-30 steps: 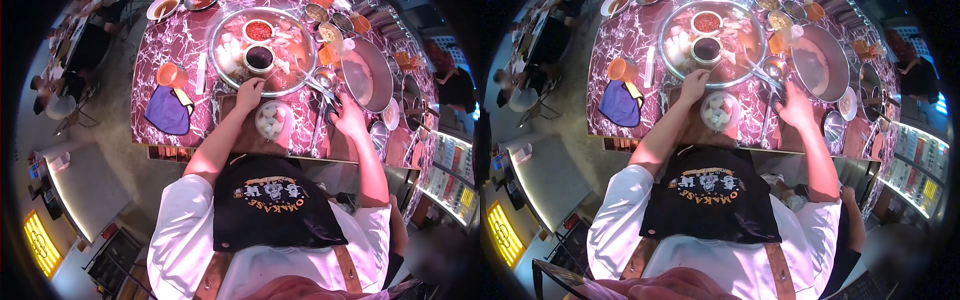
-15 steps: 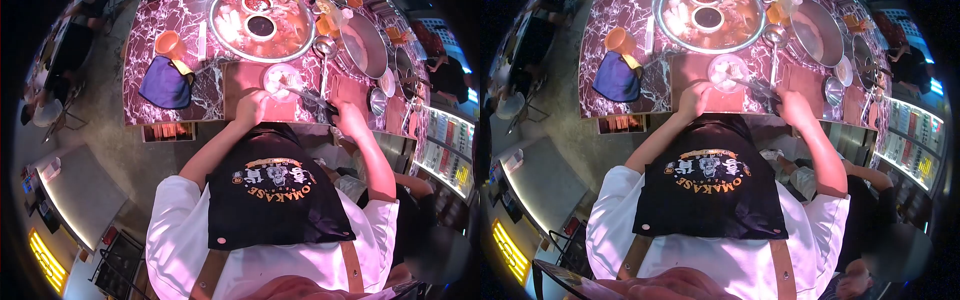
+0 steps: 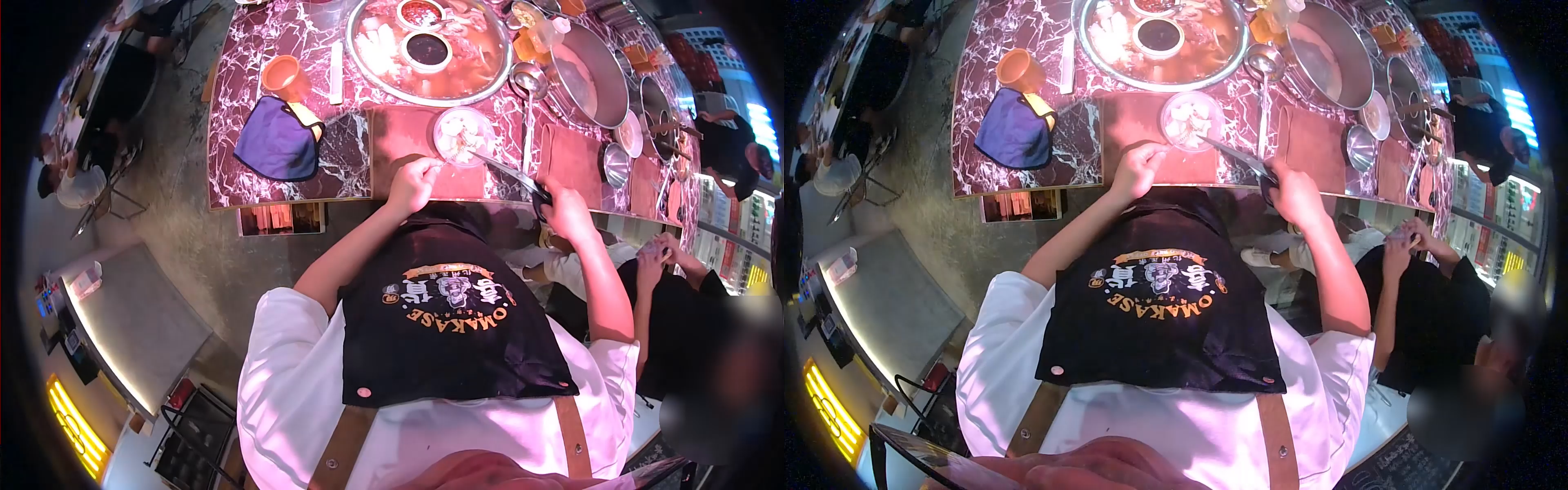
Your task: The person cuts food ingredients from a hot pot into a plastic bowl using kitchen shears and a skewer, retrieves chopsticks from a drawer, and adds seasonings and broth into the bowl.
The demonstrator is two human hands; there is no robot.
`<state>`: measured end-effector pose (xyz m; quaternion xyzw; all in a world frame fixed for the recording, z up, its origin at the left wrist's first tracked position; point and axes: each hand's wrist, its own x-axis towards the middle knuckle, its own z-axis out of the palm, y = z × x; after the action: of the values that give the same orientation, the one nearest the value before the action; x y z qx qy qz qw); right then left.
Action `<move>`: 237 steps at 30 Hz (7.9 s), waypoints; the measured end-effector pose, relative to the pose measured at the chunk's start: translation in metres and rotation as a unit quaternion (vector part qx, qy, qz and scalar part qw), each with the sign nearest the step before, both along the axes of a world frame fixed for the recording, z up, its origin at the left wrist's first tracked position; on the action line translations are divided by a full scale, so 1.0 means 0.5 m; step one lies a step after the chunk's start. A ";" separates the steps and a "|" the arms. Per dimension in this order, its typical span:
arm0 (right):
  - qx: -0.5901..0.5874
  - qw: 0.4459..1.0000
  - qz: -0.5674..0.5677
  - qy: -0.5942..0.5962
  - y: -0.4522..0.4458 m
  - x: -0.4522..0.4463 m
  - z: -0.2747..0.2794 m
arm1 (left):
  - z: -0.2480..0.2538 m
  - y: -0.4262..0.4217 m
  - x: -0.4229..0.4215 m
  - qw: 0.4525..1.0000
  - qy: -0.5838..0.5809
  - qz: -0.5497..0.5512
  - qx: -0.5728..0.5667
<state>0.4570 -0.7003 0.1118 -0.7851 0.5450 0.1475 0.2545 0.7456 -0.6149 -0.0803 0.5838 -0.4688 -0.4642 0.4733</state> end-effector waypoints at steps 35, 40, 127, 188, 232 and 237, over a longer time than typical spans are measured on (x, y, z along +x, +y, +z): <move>-0.022 0.998 0.026 -0.061 -0.067 0.033 -0.064 | 0.180 0.008 0.073 0.942 0.100 -0.097 0.305; 0.016 0.998 0.006 -0.059 -0.170 0.006 0.049 | 0.252 -0.001 0.157 0.953 0.031 -0.100 0.284; -0.119 0.991 0.005 -0.065 -0.387 0.012 -0.157 | -0.042 -0.431 0.067 0.972 0.156 0.067 0.165; -0.089 0.995 0.026 -0.026 0.032 -0.006 0.021 | 0.113 -0.008 0.038 0.843 0.418 -0.021 0.339; -0.230 0.969 0.082 -0.030 0.062 0.005 0.008 | 0.093 0.011 0.059 0.917 0.280 -0.065 0.276; -0.237 0.962 0.123 -0.055 0.025 0.020 -0.054 | 0.100 0.008 0.077 0.885 0.332 -0.087 0.314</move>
<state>0.4670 -0.6880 0.0849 -0.8910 0.4484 0.0014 0.0707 0.7840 -0.6111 -0.0305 0.4702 -0.1630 -0.7932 0.3510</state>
